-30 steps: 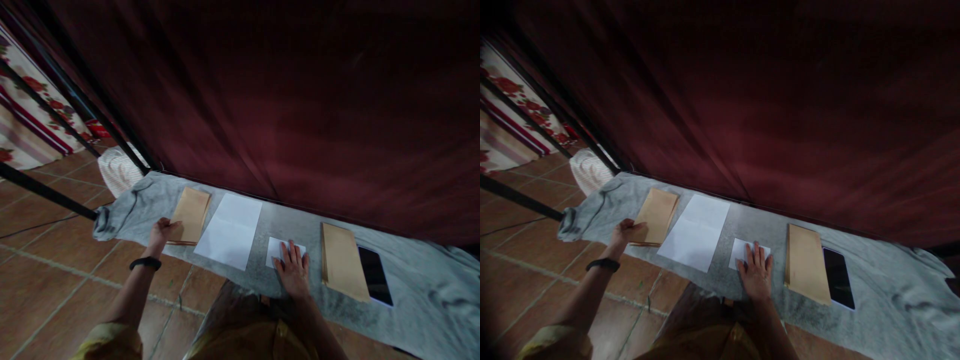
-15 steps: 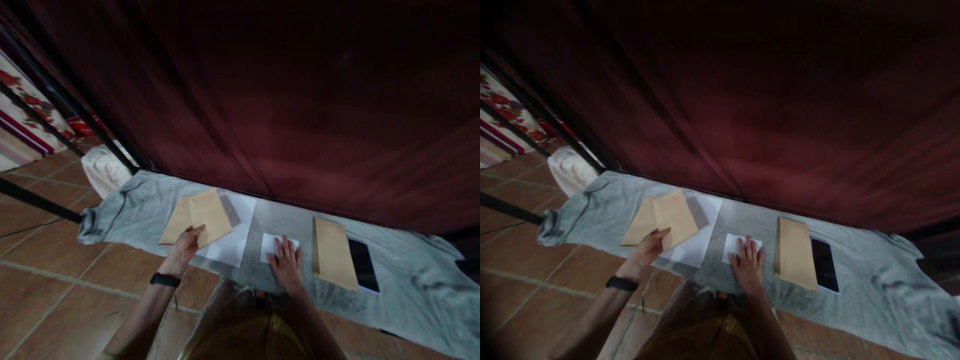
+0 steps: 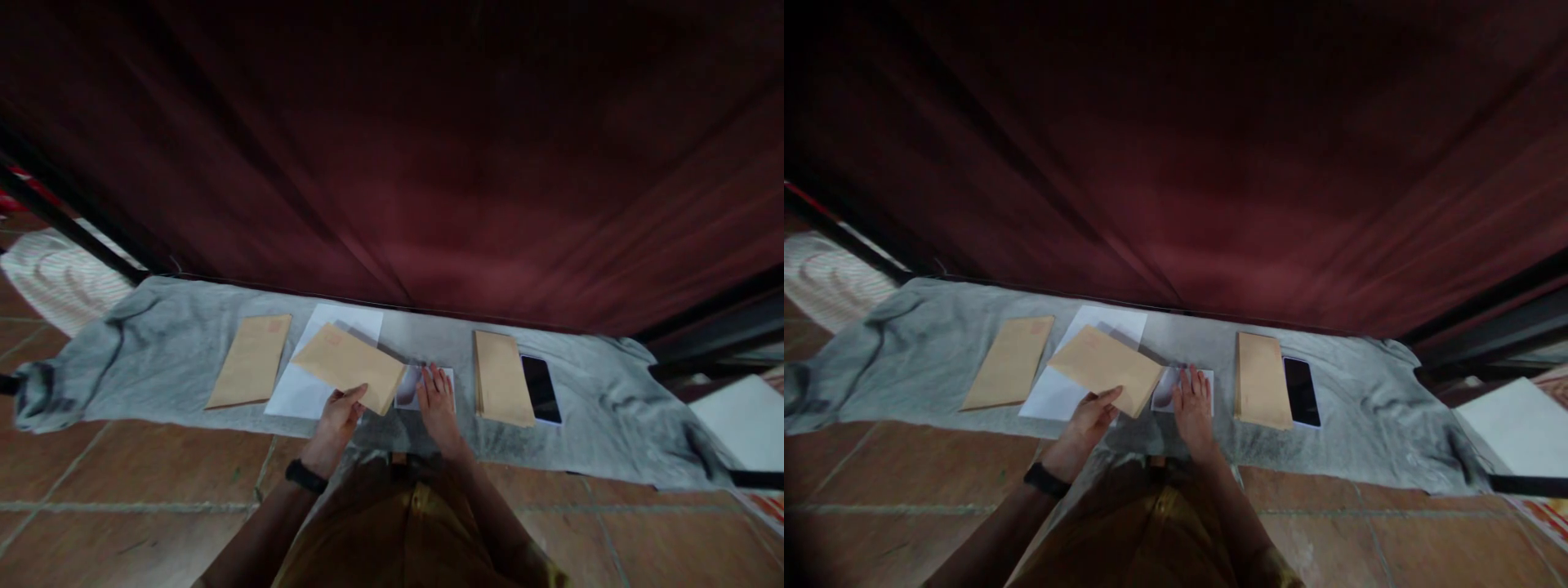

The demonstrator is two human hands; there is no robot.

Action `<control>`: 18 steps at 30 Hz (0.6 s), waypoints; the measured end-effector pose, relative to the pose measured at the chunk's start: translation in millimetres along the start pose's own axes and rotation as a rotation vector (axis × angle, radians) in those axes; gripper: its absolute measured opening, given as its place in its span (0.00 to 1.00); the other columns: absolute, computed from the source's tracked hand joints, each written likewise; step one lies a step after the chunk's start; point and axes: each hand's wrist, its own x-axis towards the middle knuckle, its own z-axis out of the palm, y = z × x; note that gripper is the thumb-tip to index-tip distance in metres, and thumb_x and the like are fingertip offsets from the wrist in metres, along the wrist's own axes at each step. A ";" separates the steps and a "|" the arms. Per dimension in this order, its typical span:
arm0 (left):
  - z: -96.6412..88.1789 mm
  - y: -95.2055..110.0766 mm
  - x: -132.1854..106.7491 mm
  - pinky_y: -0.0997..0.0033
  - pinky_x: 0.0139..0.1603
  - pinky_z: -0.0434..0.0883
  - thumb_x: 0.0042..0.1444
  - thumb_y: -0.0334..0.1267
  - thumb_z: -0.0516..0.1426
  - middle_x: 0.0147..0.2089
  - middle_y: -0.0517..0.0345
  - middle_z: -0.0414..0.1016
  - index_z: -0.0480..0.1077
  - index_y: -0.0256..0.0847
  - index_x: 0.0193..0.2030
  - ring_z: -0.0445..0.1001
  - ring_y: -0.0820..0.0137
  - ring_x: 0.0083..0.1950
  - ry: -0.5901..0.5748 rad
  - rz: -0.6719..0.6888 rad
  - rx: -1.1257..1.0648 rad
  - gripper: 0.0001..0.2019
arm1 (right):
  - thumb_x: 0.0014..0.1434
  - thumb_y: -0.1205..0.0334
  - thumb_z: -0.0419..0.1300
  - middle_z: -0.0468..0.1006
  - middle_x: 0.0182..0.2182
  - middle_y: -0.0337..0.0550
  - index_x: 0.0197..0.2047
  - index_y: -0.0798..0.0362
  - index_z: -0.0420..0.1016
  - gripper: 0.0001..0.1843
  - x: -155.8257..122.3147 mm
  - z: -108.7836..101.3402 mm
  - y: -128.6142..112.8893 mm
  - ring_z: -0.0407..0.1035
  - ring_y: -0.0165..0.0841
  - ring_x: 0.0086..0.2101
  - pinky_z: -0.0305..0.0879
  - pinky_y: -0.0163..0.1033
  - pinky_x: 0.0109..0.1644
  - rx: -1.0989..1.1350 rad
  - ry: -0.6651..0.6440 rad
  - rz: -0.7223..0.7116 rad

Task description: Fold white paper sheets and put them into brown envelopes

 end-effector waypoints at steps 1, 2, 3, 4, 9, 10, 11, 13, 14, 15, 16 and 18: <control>4.6 -0.8 -2.7 0.69 0.41 0.80 0.48 0.27 0.66 0.41 0.57 0.85 0.74 0.41 0.41 0.84 0.63 0.44 0.016 -0.008 -0.034 0.13 | 0.73 0.51 0.46 0.66 0.68 0.54 0.66 0.53 0.70 0.27 1.4 -0.5 -4.5 0.57 0.42 0.68 0.53 0.56 0.72 0.173 0.003 0.056; 9.1 -0.9 -5.4 0.70 0.39 0.80 0.47 0.25 0.66 0.40 0.58 0.84 0.74 0.41 0.39 0.84 0.65 0.41 0.030 -0.018 -0.075 0.13 | 0.72 0.48 0.47 0.70 0.65 0.52 0.64 0.51 0.72 0.27 2.8 -0.7 -9.8 0.62 0.41 0.65 0.57 0.53 0.71 0.358 -0.012 0.121; 13.0 -0.6 -8.0 0.71 0.38 0.80 0.47 0.23 0.66 0.39 0.59 0.84 0.74 0.41 0.39 0.84 0.66 0.39 0.040 -0.030 -0.120 0.13 | 0.70 0.44 0.49 0.74 0.62 0.50 0.62 0.50 0.74 0.27 4.1 -0.4 -15.5 0.67 0.41 0.62 0.62 0.51 0.68 0.539 -0.045 0.194; 16.4 0.0 -10.4 0.71 0.38 0.80 0.47 0.22 0.65 0.38 0.59 0.84 0.74 0.41 0.38 0.83 0.67 0.38 0.044 -0.043 -0.159 0.14 | 0.68 0.41 0.52 0.78 0.58 0.49 0.60 0.49 0.76 0.27 5.2 0.1 -21.4 0.71 0.42 0.57 0.67 0.50 0.63 0.712 -0.092 0.274; 20.7 2.2 -18.9 0.70 0.39 0.80 0.50 0.20 0.64 0.39 0.58 0.84 0.75 0.41 0.41 0.83 0.67 0.38 0.013 -0.073 -0.217 0.15 | 0.54 0.43 0.66 0.83 0.40 0.43 0.45 0.50 0.80 0.22 7.7 3.4 -43.8 0.77 0.38 0.35 0.76 0.42 0.38 1.146 -0.290 0.483; 19.4 2.1 -19.7 0.70 0.40 0.80 0.50 0.20 0.64 0.40 0.58 0.84 0.75 0.41 0.42 0.83 0.67 0.38 0.007 -0.075 -0.217 0.15 | 0.52 0.46 0.67 0.83 0.38 0.42 0.42 0.50 0.81 0.19 7.8 3.6 -46.1 0.76 0.37 0.34 0.75 0.41 0.36 1.149 -0.294 0.489; 17.7 1.8 -20.2 0.70 0.40 0.80 0.50 0.21 0.64 0.41 0.57 0.84 0.75 0.41 0.43 0.84 0.66 0.40 -0.003 -0.075 -0.218 0.15 | 0.51 0.48 0.67 0.83 0.37 0.42 0.40 0.49 0.81 0.17 7.9 3.6 -47.8 0.75 0.36 0.33 0.74 0.39 0.35 1.150 -0.293 0.494; 14.3 1.1 -20.6 0.70 0.41 0.80 0.51 0.22 0.65 0.44 0.56 0.84 0.75 0.41 0.45 0.84 0.65 0.42 -0.015 -0.078 -0.217 0.16 | 0.48 0.51 0.67 0.82 0.35 0.40 0.37 0.50 0.81 0.15 8.5 2.8 -50.4 0.74 0.36 0.33 0.73 0.38 0.33 1.167 -0.293 0.523; 12.8 0.7 -20.5 0.70 0.40 0.80 0.52 0.23 0.65 0.45 0.55 0.84 0.75 0.41 0.46 0.84 0.65 0.43 -0.021 -0.080 -0.215 0.16 | 0.48 0.52 0.67 0.82 0.35 0.40 0.37 0.50 0.80 0.14 9.1 2.0 -51.4 0.74 0.35 0.33 0.73 0.37 0.33 1.173 -0.292 0.539; 11.7 0.3 -20.2 0.70 0.40 0.80 0.52 0.24 0.65 0.45 0.55 0.84 0.75 0.41 0.47 0.83 0.65 0.43 -0.028 -0.081 -0.215 0.15 | 0.47 0.52 0.67 0.82 0.35 0.40 0.36 0.50 0.80 0.14 9.8 1.2 -52.4 0.74 0.35 0.33 0.72 0.36 0.33 1.180 -0.292 0.551; 11.0 0.0 -19.8 0.71 0.40 0.79 0.53 0.25 0.65 0.45 0.55 0.84 0.75 0.41 0.47 0.83 0.65 0.44 -0.037 -0.083 -0.215 0.15 | 0.47 0.52 0.67 0.82 0.34 0.39 0.37 0.50 0.80 0.15 10.7 0.2 -53.2 0.74 0.35 0.33 0.72 0.36 0.33 1.188 -0.295 0.559; 10.8 -0.5 -19.2 0.72 0.39 0.79 0.53 0.26 0.65 0.44 0.56 0.84 0.74 0.41 0.47 0.83 0.66 0.43 -0.049 -0.099 -0.216 0.15 | 0.47 0.52 0.67 0.82 0.34 0.39 0.38 0.51 0.80 0.16 12.1 -1.6 -54.0 0.75 0.36 0.34 0.72 0.36 0.33 1.205 -0.304 0.559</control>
